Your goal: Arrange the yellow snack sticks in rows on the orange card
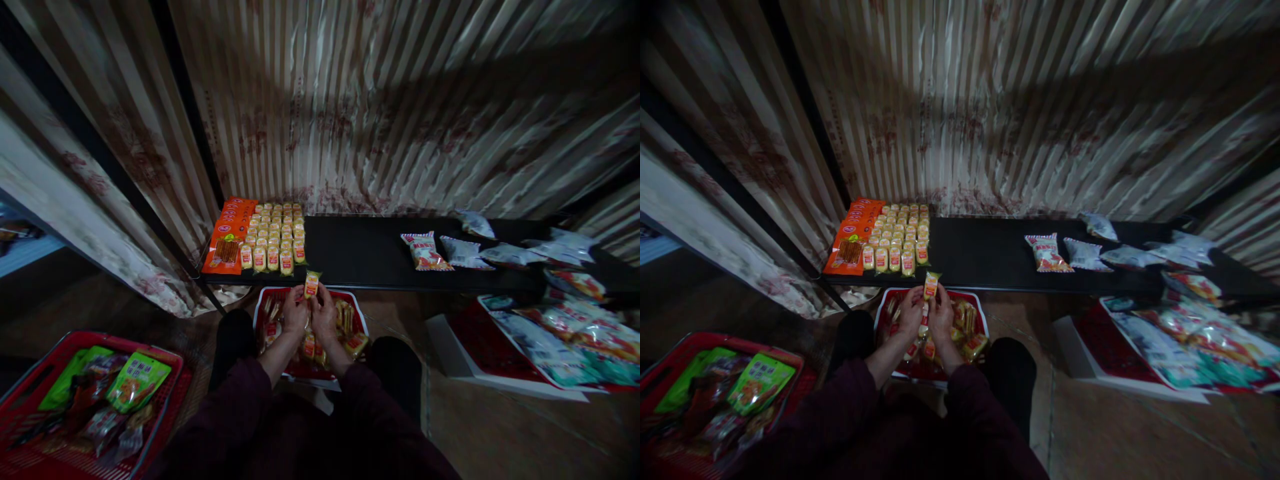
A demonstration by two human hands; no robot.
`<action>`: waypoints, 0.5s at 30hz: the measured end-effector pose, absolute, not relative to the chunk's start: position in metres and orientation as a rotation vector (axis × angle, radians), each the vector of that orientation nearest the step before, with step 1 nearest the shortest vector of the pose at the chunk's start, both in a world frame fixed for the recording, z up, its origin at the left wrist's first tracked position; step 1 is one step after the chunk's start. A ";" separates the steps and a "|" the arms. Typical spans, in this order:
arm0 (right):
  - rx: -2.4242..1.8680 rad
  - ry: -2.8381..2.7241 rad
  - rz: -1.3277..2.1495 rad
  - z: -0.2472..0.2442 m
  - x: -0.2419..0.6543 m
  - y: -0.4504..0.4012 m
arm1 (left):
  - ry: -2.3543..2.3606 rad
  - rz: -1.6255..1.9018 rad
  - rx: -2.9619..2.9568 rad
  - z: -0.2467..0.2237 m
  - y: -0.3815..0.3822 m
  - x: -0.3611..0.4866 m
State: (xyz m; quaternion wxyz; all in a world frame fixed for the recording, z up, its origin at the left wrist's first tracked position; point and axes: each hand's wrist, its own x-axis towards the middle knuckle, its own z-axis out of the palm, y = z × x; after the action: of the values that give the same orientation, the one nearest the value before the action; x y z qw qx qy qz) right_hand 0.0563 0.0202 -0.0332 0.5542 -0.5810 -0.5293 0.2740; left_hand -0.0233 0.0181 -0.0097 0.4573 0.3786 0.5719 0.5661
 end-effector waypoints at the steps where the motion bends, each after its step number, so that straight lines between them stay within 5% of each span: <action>1: -1.365 -1.256 0.655 -0.032 0.056 0.022 | 1.405 1.396 0.930 -0.008 0.019 -0.024; 15: -1.383 -1.298 0.611 -0.025 0.053 0.049 | 1.485 1.428 0.962 -0.002 0.040 -0.024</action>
State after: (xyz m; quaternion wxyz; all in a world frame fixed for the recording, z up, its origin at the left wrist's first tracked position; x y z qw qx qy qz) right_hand 0.0535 0.0485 -0.0247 0.5434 -0.5825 -0.5469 0.2576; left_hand -0.0241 0.0396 -0.0018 0.4203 0.3840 0.5926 0.5698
